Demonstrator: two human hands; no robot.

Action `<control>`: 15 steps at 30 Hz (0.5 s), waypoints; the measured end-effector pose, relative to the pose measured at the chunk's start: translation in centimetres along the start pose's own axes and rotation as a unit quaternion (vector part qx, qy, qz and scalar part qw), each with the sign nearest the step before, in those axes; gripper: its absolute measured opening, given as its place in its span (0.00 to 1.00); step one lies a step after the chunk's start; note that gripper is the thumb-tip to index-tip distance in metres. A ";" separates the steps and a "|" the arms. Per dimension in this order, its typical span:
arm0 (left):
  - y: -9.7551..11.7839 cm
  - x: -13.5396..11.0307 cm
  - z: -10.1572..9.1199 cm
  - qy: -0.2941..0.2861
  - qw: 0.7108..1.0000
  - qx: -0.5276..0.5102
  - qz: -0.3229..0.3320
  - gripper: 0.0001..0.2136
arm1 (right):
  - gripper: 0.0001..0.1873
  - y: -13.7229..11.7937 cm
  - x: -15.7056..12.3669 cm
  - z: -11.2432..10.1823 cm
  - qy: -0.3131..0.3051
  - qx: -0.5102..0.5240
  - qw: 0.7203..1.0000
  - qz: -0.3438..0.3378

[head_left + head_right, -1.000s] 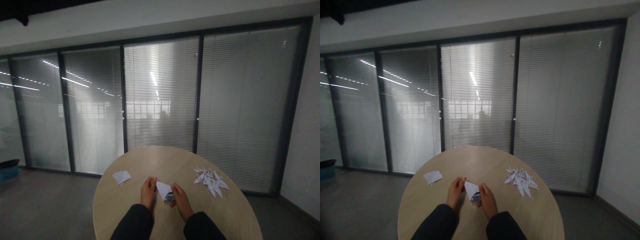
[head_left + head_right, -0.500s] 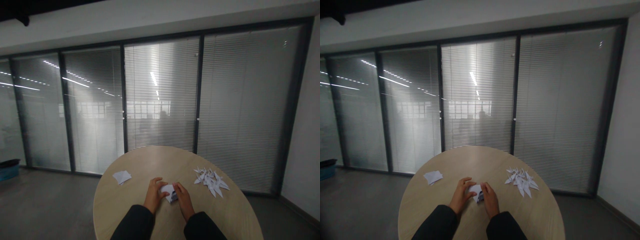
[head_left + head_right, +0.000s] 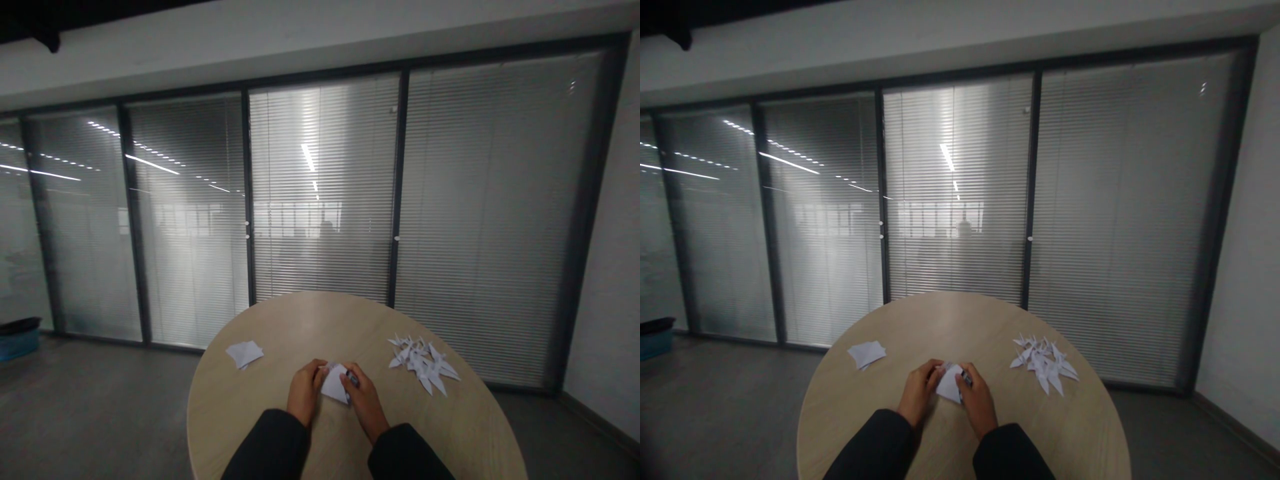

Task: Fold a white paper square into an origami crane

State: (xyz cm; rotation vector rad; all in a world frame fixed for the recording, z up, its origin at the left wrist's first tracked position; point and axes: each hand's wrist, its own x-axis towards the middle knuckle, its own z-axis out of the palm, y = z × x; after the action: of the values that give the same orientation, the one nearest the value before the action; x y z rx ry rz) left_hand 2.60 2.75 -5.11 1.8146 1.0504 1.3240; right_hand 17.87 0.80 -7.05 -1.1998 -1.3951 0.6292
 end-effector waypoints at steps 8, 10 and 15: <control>-0.9 -0.1 0.9 -0.052 0.998 -0.012 -0.018 0.07 | 0.18 0.2 -0.1 0.2 -0.007 -0.081 0.993 -0.088; -1.3 0.1 1.2 -0.065 0.994 -0.061 -0.063 0.11 | 0.22 0.1 -0.2 0.2 0.023 -0.132 0.982 -0.134; -1.9 0.4 1.6 -0.077 0.949 -0.268 -0.150 0.19 | 0.25 -0.1 -0.7 0.4 0.000 -0.287 0.914 -0.286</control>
State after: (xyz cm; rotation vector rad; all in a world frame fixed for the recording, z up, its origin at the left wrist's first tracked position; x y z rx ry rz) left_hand 3.80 3.93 -7.06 1.2716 0.7496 1.1224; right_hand 17.35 0.19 -7.31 -1.1362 -1.8947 -0.2152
